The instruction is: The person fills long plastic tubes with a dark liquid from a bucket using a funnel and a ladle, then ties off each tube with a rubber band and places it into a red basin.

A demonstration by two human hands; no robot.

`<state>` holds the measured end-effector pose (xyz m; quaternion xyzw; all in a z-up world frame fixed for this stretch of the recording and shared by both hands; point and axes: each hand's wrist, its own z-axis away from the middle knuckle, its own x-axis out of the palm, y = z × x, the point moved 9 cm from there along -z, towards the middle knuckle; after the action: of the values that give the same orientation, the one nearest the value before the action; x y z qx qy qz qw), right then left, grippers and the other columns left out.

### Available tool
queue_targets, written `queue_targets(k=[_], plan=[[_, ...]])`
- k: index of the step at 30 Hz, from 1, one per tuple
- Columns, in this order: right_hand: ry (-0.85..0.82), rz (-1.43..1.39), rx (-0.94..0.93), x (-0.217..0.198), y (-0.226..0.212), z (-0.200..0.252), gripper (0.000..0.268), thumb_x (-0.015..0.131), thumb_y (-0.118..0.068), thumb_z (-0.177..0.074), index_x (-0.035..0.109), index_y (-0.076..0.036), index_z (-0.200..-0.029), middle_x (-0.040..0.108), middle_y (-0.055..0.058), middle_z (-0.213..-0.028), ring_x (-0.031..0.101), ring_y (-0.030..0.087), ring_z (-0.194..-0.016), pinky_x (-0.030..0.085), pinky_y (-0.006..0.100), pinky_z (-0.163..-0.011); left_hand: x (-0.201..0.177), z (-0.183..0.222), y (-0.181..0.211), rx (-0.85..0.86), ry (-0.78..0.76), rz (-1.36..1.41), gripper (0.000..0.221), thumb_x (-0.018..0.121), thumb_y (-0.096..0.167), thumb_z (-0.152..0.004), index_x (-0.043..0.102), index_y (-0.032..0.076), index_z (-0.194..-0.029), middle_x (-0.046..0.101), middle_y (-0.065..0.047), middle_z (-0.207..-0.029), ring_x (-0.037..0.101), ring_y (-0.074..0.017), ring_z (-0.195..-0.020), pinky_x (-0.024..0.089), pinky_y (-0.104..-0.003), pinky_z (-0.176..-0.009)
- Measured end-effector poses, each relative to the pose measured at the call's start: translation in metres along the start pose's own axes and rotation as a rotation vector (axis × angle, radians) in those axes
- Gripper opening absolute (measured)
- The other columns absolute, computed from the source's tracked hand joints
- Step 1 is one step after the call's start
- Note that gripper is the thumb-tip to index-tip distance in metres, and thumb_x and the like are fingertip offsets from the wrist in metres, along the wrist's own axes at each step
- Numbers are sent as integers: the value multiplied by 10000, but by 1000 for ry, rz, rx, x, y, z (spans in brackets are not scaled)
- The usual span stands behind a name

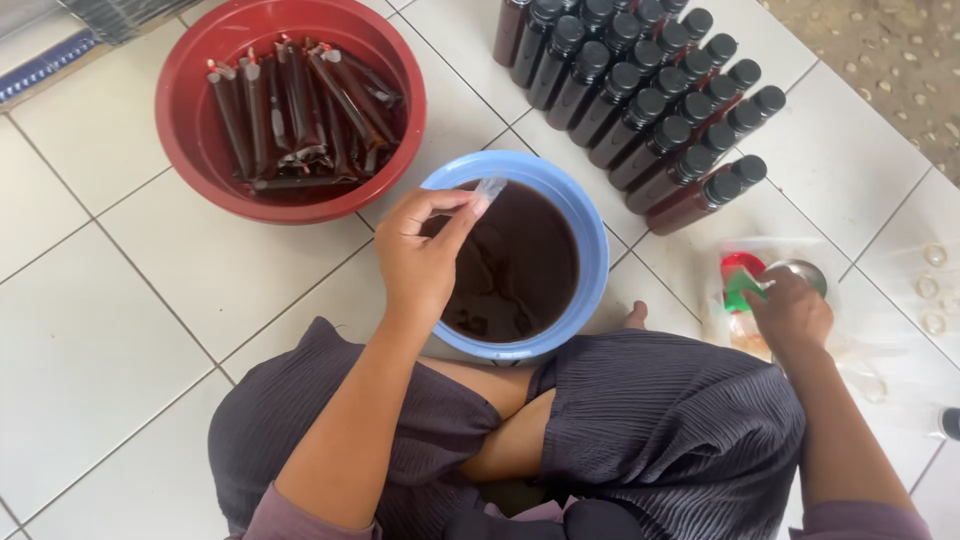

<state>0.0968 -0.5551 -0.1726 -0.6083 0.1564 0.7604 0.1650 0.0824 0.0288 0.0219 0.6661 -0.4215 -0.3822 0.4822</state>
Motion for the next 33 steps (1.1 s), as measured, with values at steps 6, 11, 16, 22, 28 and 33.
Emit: queue_targets(k=[6,11,16,22,28,33], plan=[[-53,-266,80,-24,11,8,379,806,-452,-872,786,-148,-1098,800,54,-837,716,222,-894,521,400,-787,1,-3,-24,-210,-4,168,133,814,210,-856,742,110,-907,762,-10,-907,720,-99,-824,616,-218,-800],[-196,-334,13,-2,11,3,324,838,-368,-832,852,-94,-1004,803,98,-880,708,205,-823,495,356,-740,3,-4,-27,-115,5,233,112,793,132,-894,707,108,-962,742,-7,-943,680,-70,-830,608,-217,-793],[27,-495,6,-57,28,16,144,799,-327,-803,817,-218,-894,737,-19,-789,637,112,-791,450,323,-698,6,0,-24,23,-13,159,80,739,111,-971,689,88,-1029,747,-43,-1012,691,-90,-896,574,-227,-826],[247,-577,-57,-108,43,31,191,812,-298,-941,781,-128,-1021,704,81,-1082,630,216,-988,460,369,-823,7,4,-14,-44,-38,75,89,687,199,-1004,668,113,-1010,730,2,-984,692,-98,-882,570,-239,-869],[236,-998,80,-133,29,53,157,724,-265,-1010,685,-145,-1104,600,-27,-855,526,85,-787,448,256,-918,12,7,2,99,-69,21,49,762,105,-957,723,82,-973,747,-44,-960,725,-149,-932,617,-276,-887],[419,-992,-259,-226,-96,141,111,707,-170,-1134,616,-114,-1103,640,22,-858,616,75,-771,503,220,-779,23,14,-1,133,-115,-41,62,836,110,-866,782,126,-892,738,3,-847,688,-110,-802,526,-257,-782]])
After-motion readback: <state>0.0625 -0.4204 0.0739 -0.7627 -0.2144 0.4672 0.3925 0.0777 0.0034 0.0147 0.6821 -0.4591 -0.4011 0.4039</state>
